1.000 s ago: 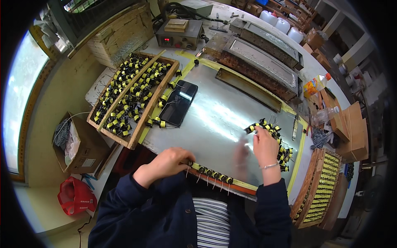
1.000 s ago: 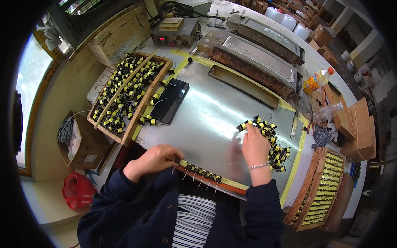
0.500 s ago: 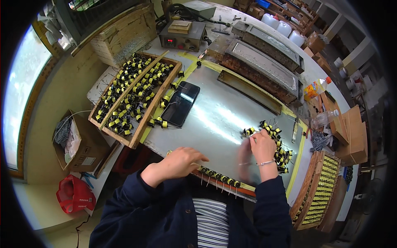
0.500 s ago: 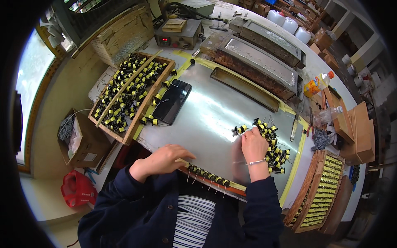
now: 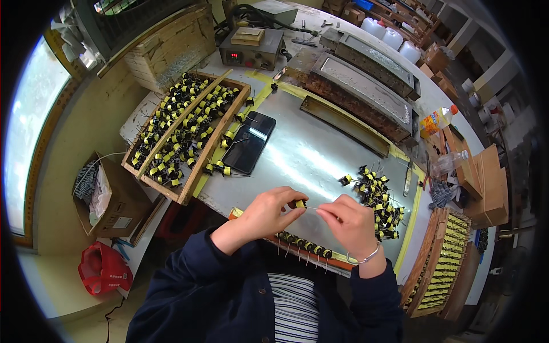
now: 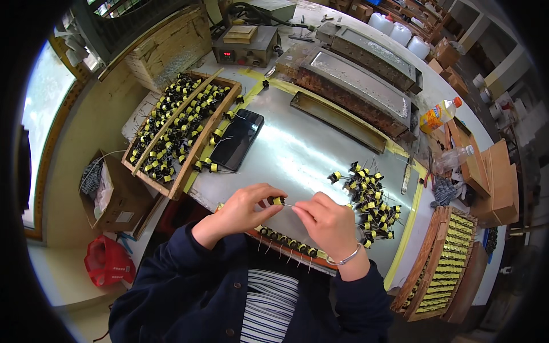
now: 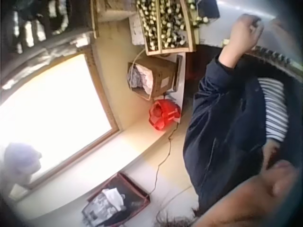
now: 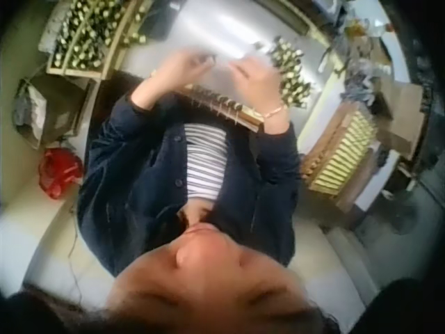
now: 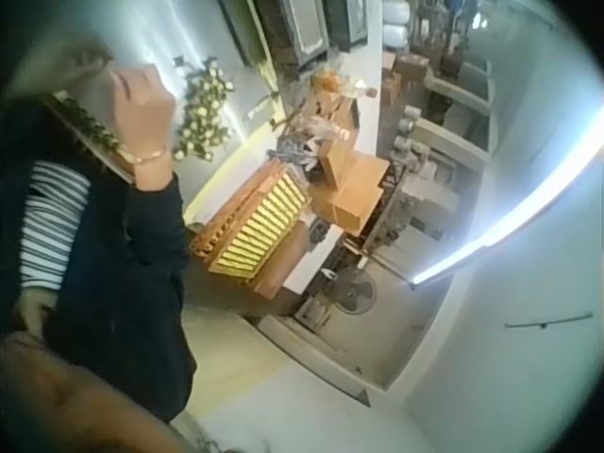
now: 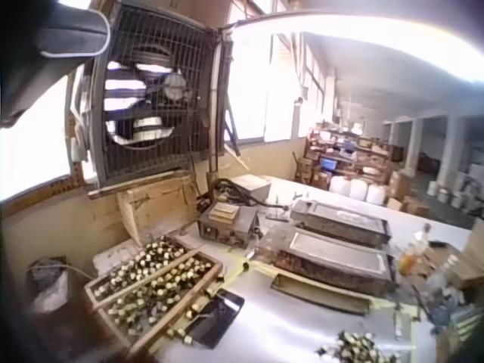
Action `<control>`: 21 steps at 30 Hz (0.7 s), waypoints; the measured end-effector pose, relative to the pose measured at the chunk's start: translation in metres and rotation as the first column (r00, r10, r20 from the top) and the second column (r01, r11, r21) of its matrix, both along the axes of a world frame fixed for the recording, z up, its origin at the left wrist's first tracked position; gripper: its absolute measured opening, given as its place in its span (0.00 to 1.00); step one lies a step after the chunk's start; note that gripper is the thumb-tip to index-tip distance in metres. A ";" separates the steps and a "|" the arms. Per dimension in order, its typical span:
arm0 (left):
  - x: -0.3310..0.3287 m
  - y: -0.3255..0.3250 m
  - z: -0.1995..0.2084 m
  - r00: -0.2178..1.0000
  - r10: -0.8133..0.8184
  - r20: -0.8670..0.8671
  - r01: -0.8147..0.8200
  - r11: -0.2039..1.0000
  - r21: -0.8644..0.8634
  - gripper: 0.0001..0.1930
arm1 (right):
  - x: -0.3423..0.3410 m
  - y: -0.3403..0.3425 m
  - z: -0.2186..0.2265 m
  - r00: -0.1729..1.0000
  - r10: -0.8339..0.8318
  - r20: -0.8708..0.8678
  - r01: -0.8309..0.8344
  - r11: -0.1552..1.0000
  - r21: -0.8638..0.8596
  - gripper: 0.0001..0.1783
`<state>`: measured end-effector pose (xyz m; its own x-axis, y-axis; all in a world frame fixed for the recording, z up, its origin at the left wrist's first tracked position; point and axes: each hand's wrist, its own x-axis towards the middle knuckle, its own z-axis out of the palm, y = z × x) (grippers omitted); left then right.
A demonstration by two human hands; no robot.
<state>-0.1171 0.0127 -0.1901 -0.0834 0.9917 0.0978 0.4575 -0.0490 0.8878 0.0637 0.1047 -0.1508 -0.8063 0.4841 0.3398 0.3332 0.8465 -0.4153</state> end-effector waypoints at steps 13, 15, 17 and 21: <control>0.009 0.001 0.008 0.992 0.112 0.052 -0.111 0.994 -0.022 0.13 | -0.010 -0.021 -0.004 0.963 -0.170 -0.209 0.106 0.952 -0.288 0.05; 0.009 0.002 0.000 0.990 0.137 -0.033 -0.132 0.983 0.129 0.14 | -0.010 -0.024 -0.004 0.964 -0.181 -0.196 0.122 0.952 -0.280 0.04; 0.009 0.003 -0.003 0.978 0.174 -0.114 -0.137 0.951 0.278 0.14 | -0.011 -0.025 -0.003 0.975 -0.144 -0.167 0.110 0.974 -0.198 0.04; -0.002 0.005 -0.005 0.990 -0.102 -0.102 0.121 0.971 0.204 0.15 | -0.003 -0.016 0.005 0.994 -0.008 -0.111 -0.012 0.984 -0.177 0.04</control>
